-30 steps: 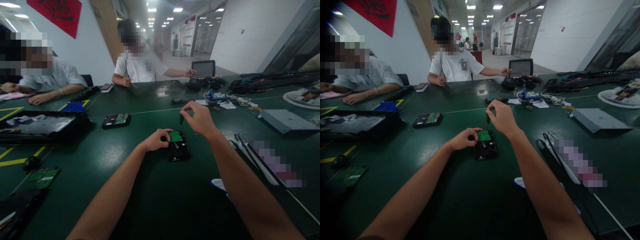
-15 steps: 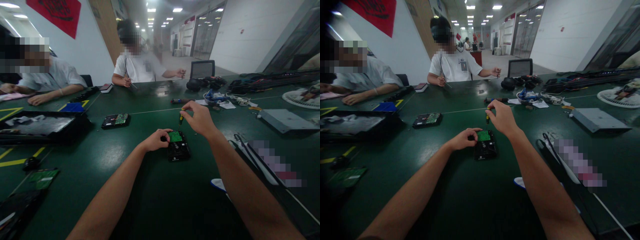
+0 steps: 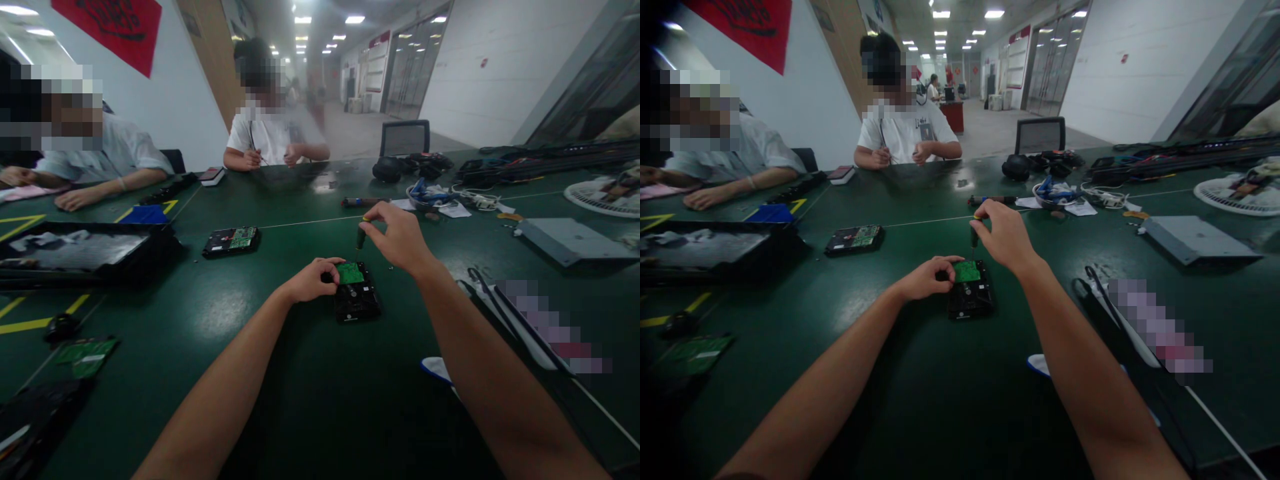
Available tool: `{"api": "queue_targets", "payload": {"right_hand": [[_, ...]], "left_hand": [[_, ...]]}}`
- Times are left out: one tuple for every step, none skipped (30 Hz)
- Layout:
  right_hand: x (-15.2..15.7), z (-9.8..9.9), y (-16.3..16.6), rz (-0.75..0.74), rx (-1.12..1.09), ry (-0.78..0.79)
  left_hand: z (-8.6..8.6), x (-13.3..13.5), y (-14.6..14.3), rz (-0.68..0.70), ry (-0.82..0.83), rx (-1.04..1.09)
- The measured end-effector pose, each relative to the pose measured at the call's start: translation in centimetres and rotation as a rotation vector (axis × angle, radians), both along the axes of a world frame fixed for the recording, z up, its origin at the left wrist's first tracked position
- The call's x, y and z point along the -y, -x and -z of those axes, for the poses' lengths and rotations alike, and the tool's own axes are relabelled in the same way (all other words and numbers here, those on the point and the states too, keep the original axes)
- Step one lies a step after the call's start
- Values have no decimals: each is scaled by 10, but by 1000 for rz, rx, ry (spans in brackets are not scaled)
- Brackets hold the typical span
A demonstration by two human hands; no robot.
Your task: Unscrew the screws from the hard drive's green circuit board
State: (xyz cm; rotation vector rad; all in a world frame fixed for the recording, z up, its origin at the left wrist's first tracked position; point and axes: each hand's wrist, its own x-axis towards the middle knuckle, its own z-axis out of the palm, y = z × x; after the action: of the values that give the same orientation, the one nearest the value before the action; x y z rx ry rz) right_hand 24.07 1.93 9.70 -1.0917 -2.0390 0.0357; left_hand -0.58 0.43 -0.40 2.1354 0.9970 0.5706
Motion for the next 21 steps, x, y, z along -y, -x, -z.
{"api": "queue_targets", "payload": {"right_hand": [[0, -1, 0, -9, 12, -3], [1, -1, 0, -16, 24, -7], [1, -1, 0, -21, 33, -11], [1, -1, 0, -25, 39, -15], [1, -1, 0, -28, 41, -21], [1, -1, 0, -25, 38, -25], [1, -1, 0, -19, 34, -27], [1, -1, 0, -11, 29, -24], [1, -1, 0, -2, 25, -19], [1, -1, 0, 5, 20, -14], [1, -1, 0, 6, 16, -8], [1, -1, 0, 3, 14, -4], [1, -1, 0, -2, 13, -2], [1, -1, 0, -6, 14, -1], [1, -1, 0, -10, 16, 0], [1, -1, 0, -14, 21, -1], [1, -1, 0, -17, 25, -3], [1, -1, 0, -20, 31, -6], [1, 0, 1, -21, 34, -10], [1, 0, 1, -17, 33, -13], [1, 0, 1, -9, 30, -14]], "left_hand": [[0, 0, 0, 0, -1, 0], [0, 0, 0, -2, -2, -1], [0, 0, 0, -4, -1, -3], [0, 0, -1, -6, -1, -5], [-1, 0, -1, -7, 0, -5], [-1, 0, -1, -8, 0, -3], [-1, 0, -1, -8, 1, -1], [-1, 0, 0, -7, 3, 0], [-1, 0, 0, -6, 6, 0], [0, 0, 0, -5, 9, -2], [0, 0, 0, -2, 12, -4], [1, 0, 1, -1, 14, -5], [1, -1, 1, 0, 14, -3], [2, -1, 1, 0, 14, 0], [2, -1, 1, 0, 13, 5], [3, -1, 1, -1, 12, 10], [3, -1, 1, -2, 13, 14], [3, -2, 0, -2, 14, 15], [3, -2, 0, -2, 14, 17], [3, -2, 0, -2, 14, 18], [3, -1, 0, -2, 13, 19]]}}
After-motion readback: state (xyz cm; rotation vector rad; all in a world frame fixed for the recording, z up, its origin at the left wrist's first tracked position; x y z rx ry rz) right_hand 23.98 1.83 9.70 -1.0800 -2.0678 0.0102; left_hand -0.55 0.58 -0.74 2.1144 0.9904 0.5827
